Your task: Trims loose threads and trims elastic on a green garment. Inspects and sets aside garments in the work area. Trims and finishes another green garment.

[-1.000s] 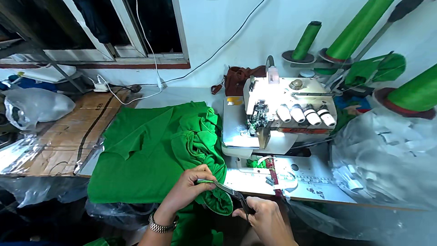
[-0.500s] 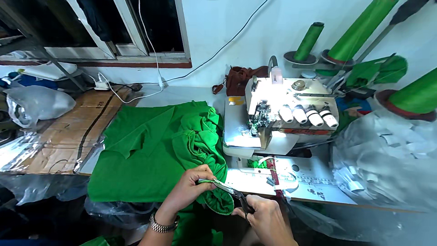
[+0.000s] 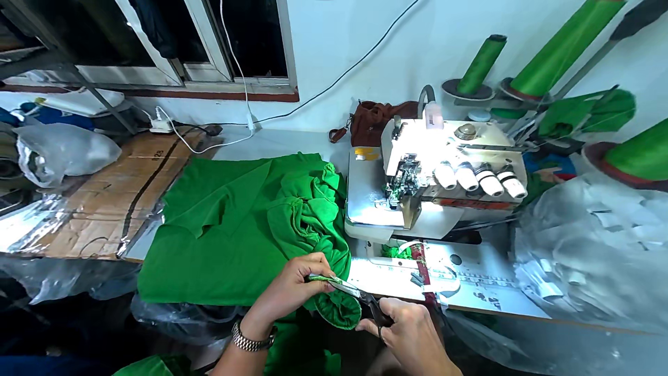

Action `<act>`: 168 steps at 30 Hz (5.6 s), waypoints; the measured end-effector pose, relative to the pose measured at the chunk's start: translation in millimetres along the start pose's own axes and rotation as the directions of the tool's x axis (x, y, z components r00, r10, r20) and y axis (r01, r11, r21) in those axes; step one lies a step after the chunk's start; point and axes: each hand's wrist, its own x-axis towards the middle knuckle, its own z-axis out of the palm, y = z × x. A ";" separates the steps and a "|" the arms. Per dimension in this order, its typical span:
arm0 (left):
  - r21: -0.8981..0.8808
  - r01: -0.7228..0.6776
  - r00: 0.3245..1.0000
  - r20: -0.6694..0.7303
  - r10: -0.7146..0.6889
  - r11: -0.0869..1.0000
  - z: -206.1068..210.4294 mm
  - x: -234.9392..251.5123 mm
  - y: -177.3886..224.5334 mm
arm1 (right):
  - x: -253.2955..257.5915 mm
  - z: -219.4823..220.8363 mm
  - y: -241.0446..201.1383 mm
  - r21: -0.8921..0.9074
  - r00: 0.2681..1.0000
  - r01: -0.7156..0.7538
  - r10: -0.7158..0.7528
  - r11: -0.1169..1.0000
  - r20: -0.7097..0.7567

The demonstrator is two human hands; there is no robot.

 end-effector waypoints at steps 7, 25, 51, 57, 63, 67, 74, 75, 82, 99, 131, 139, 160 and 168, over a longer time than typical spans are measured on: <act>-0.005 0.015 1.000 0.012 -0.015 1.000 -1.4 0.7 0.5 | 2.0 1.4 1.7 -0.018 0.999 0.039 -0.039 0.999 0.006; 0.569 -0.148 0.938 -0.180 0.297 0.809 27.4 -0.8 25.3 | 37.3 9.6 -40.4 0.692 0.947 -0.164 0.309 0.703 -0.090; 0.658 0.012 0.697 -0.546 0.466 0.753 40.4 -46.1 -15.4 | -7.7 33.0 -16.1 0.710 0.720 -0.351 0.660 0.610 -0.212; 0.653 0.016 0.709 -0.541 0.452 0.757 40.0 -46.6 -17.3 | -6.3 27.6 -20.7 0.733 0.718 -0.388 0.682 0.559 -0.140; 0.646 -0.008 0.725 -0.522 0.449 0.763 38.2 -47.5 -17.9 | -6.1 30.4 -18.9 0.737 0.731 -0.353 0.662 0.576 -0.167; 0.637 -0.013 0.727 -0.524 0.445 0.771 39.2 -47.7 -18.0 | -6.0 28.7 -20.5 0.753 0.725 -0.357 0.672 0.553 -0.150; 0.638 -0.041 0.738 -0.500 0.453 0.769 40.8 -48.3 -17.7 | -8.5 28.9 -21.2 0.769 0.733 -0.352 0.668 0.533 -0.127; 0.643 -0.043 0.742 -0.492 0.456 0.764 40.6 -48.5 -17.4 | -8.8 28.8 -21.2 0.769 0.734 -0.349 0.666 0.535 -0.130; 0.656 -0.063 0.765 -0.452 0.458 0.752 40.4 -49.4 -15.2 | -9.9 30.7 -20.1 0.775 0.744 -0.332 0.654 0.538 -0.136; 0.781 -0.087 0.872 -0.240 0.426 0.619 37.8 -51.8 6.9 | -4.5 28.8 -20.6 0.775 0.754 -0.323 0.642 0.544 -0.137; -0.029 0.120 0.992 0.026 -0.120 0.992 13.1 22.2 13.8 | 7.6 6.7 -16.4 0.708 0.846 -0.509 0.434 0.489 0.309; -0.111 0.076 0.997 0.005 -0.076 0.991 19.0 17.9 11.9 | -11.0 -36.7 -15.9 0.125 0.849 -0.467 0.404 0.875 0.341; -0.206 0.010 0.986 -0.163 -0.044 0.979 27.2 9.6 3.5 | -22.5 -19.6 -21.2 0.068 0.932 -0.342 0.329 0.937 0.151; -0.206 0.013 0.985 -0.168 -0.049 0.979 27.5 9.1 2.6 | -24.9 -13.2 -16.9 0.102 0.944 -0.315 0.300 0.944 0.140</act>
